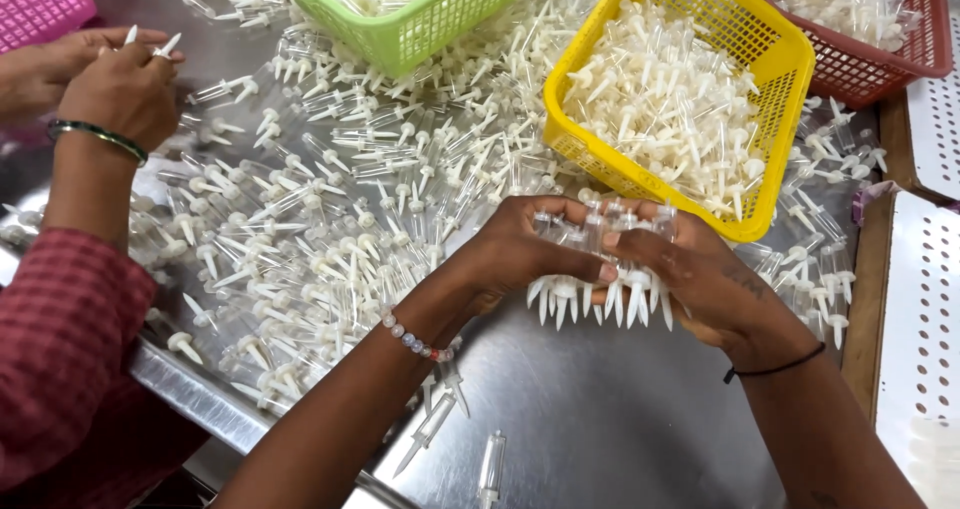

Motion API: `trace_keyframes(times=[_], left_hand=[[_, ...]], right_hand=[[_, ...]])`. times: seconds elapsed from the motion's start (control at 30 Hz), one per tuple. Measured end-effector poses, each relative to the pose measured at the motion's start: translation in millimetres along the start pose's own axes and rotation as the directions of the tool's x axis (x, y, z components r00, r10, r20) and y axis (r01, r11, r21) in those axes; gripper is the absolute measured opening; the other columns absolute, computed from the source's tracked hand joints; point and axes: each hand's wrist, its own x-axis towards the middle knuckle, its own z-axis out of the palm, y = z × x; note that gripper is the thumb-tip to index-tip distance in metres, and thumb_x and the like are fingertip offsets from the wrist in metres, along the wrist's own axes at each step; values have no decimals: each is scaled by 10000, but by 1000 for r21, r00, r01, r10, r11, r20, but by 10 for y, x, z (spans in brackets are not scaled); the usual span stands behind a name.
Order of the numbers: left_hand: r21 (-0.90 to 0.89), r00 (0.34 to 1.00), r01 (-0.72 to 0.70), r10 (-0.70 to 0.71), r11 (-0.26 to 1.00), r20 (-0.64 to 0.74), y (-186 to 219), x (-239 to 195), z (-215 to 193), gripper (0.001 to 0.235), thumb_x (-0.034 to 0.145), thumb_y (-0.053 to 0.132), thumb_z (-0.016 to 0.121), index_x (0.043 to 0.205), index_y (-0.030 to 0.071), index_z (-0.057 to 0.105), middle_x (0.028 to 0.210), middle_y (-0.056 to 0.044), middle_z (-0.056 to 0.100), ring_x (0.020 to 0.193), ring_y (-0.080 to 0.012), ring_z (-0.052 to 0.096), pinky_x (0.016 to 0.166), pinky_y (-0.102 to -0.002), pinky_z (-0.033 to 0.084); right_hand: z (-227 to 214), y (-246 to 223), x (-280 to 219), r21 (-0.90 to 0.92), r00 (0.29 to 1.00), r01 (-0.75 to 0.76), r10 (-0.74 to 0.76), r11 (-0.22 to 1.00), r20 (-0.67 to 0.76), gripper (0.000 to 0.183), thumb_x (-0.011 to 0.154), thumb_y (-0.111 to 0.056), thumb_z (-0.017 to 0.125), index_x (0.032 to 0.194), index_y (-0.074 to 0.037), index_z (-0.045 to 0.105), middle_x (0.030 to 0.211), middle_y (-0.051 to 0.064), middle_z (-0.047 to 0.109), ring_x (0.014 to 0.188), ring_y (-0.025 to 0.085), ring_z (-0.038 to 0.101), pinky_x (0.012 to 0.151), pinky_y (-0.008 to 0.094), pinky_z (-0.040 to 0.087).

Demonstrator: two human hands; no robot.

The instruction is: The person assembles small white plastic pipettes by inserting the white tips into clear plastic tubes. They gather the assembled pipettes and place them into a yellow basket on the metal table.

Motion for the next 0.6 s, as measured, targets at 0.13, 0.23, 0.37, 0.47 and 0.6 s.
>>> trace_keyframes(times=[0.13,0.23,0.37,0.47,0.6], left_hand=[[-86,999,53,-52,995,10,-70,9,77,473,603,20,884,1027,35,675,907,-134,771,788,-203,754,753,-338,625],[-115,993,-121,118,986,-26,-144,37,97,388,663,2,867,1010,10,696,944,-131,768,834,-180,738,806,-312,604],[-118,977,-212,205,970,-66,-97,19,75,332,698,29,839,992,24,686,934,-106,775,835,-157,754,815,-304,621],[-96,972,-226,218,969,-82,-95,9,71,300,703,37,842,949,5,675,909,-108,774,814,-155,749,796,-299,620],[-55,957,-276,268,960,-112,-118,0,96,276,707,40,826,947,2,696,899,-93,752,789,-132,712,749,-297,600]], right_hand=[[-57,11,-43,-146,997,49,-56,988,-46,504,881,-162,701,1345,-11,578,1128,90,715,943,111,705,760,278,601],[-98,19,-52,-121,995,81,-88,989,-53,478,891,-159,722,1321,5,594,1080,127,714,937,144,690,772,279,590],[-36,-89,-93,8,1000,20,-20,1000,-22,436,882,-192,735,1251,7,616,1039,102,679,882,193,693,690,386,633],[-14,-130,-107,46,999,-25,26,999,-25,419,845,-185,725,1207,-3,620,1069,74,706,927,176,721,733,409,655],[-82,-18,-54,88,999,-30,32,996,-25,393,874,-153,714,1224,-5,612,1068,83,691,920,182,721,751,426,652]])
